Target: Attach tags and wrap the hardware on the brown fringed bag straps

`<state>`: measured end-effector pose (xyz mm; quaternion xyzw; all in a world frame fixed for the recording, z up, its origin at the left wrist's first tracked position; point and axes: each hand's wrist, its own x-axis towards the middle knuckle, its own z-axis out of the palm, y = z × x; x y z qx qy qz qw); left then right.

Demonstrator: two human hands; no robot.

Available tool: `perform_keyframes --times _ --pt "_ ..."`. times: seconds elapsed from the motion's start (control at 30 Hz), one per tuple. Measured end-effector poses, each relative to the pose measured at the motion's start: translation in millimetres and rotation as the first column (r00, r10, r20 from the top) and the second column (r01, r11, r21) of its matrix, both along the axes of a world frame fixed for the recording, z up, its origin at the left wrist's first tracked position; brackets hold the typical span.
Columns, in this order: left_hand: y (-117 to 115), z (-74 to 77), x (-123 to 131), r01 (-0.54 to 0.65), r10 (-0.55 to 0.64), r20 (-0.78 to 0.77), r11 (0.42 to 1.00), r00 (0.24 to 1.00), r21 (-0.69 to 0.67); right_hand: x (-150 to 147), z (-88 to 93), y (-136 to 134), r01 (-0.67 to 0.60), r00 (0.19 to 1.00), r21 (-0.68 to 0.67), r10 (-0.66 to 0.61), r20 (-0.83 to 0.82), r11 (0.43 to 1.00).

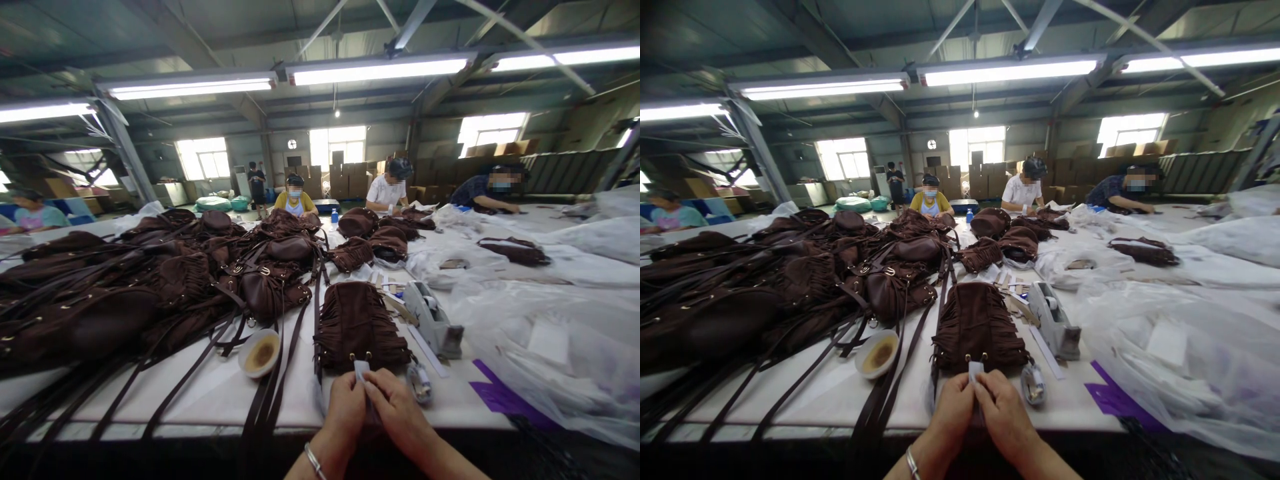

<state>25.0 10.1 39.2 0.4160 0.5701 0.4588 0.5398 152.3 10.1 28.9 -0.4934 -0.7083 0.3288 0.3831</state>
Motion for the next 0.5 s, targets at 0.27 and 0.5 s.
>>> perform_keyframes --times 0.27,0.5 --pt "1 -15.6 9 -0.053 0.067 0.235 0.997 0.970 -0.063 -5 -20.8 -21 -0.119 0.952 0.239 0.042 0.304 0.964" --pt "13 -32.4 -4 -0.023 0.024 0.032 0.999 0.999 -0.043 53 19.1 -5 -0.218 0.957 0.169 0.177 0.230 0.961"
